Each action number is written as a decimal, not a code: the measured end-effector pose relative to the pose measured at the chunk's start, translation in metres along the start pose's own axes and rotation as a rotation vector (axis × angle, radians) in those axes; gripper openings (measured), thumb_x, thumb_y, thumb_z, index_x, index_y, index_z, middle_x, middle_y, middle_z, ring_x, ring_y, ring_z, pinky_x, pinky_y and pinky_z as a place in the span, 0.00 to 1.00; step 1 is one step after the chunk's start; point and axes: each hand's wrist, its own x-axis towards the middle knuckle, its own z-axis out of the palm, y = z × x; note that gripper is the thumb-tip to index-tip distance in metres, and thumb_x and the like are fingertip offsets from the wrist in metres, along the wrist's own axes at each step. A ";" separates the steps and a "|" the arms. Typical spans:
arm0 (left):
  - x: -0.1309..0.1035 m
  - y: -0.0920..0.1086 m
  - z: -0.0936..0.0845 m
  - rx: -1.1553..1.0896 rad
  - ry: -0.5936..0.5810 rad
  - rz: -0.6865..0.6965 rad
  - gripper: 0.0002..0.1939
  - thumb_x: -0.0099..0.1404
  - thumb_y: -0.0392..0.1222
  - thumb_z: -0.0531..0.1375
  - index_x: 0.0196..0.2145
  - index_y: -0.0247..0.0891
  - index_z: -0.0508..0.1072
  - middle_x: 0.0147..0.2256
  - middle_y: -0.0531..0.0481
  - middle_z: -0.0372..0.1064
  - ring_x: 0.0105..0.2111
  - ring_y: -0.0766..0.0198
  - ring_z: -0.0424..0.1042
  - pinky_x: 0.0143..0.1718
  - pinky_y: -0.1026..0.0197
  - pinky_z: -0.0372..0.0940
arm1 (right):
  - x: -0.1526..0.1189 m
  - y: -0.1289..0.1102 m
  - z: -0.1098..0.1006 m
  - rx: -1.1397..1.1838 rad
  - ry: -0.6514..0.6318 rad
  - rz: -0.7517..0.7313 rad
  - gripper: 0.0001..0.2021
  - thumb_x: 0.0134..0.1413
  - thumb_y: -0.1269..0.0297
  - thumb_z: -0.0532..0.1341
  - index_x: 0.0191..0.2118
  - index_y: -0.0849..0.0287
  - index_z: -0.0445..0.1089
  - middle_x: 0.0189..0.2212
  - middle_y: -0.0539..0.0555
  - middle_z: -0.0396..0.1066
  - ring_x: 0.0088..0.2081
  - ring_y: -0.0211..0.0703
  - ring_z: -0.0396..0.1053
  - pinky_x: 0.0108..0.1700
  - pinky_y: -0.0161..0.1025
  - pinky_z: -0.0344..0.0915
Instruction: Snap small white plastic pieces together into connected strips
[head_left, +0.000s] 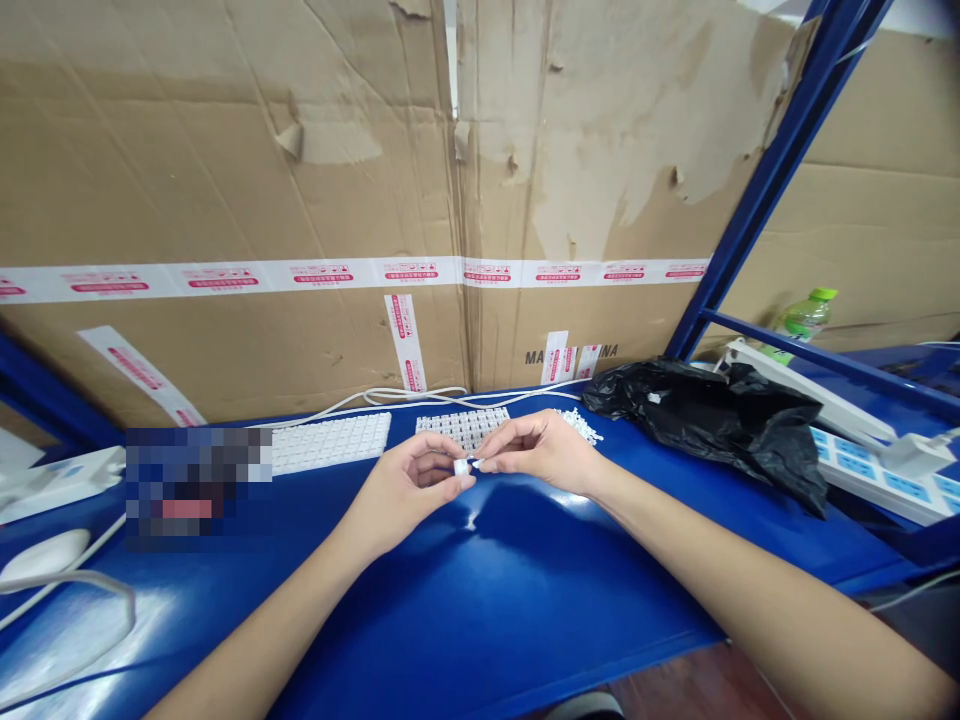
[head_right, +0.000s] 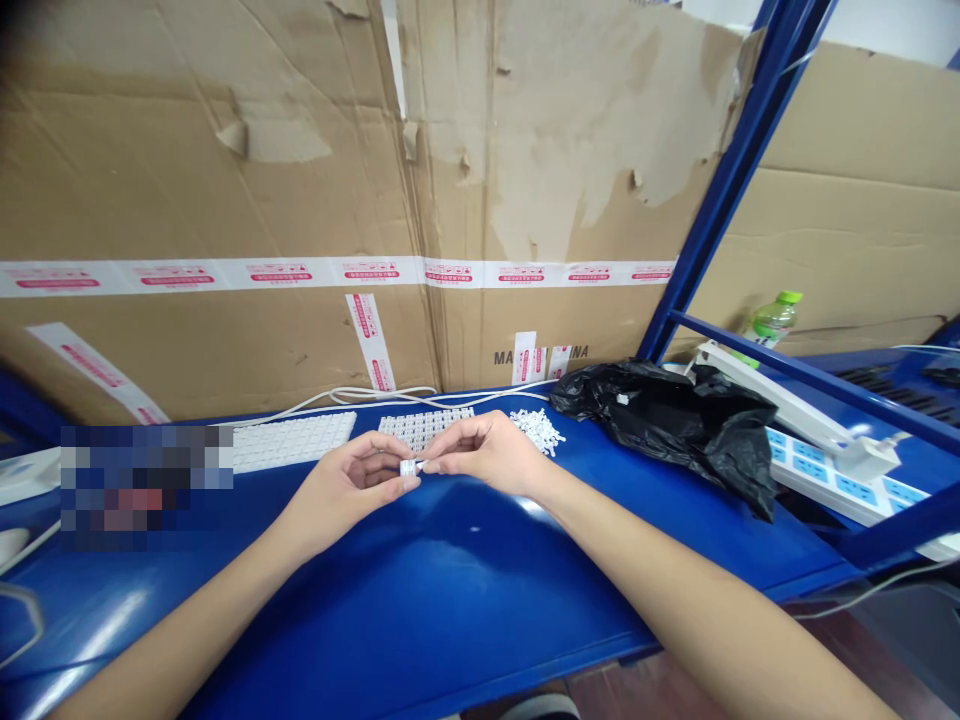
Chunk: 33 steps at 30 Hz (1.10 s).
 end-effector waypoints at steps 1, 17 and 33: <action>0.000 0.000 0.000 0.001 -0.004 -0.002 0.18 0.60 0.46 0.79 0.43 0.41 0.78 0.41 0.49 0.83 0.41 0.59 0.83 0.45 0.58 0.77 | 0.000 0.000 0.000 -0.005 -0.008 0.002 0.10 0.50 0.61 0.80 0.38 0.56 0.87 0.41 0.54 0.87 0.42 0.43 0.83 0.50 0.40 0.78; -0.002 0.012 0.001 0.026 0.021 -0.097 0.20 0.60 0.51 0.78 0.47 0.42 0.85 0.50 0.43 0.86 0.53 0.48 0.83 0.61 0.46 0.73 | 0.001 0.002 0.000 0.018 0.057 0.006 0.13 0.46 0.57 0.82 0.34 0.57 0.83 0.38 0.53 0.84 0.40 0.43 0.81 0.49 0.41 0.77; -0.005 0.019 0.007 -0.064 -0.012 -0.117 0.17 0.63 0.50 0.78 0.45 0.41 0.83 0.48 0.44 0.85 0.51 0.50 0.82 0.58 0.49 0.72 | -0.002 -0.004 0.002 0.039 0.016 -0.017 0.11 0.53 0.58 0.79 0.39 0.57 0.85 0.39 0.52 0.82 0.37 0.40 0.79 0.45 0.39 0.76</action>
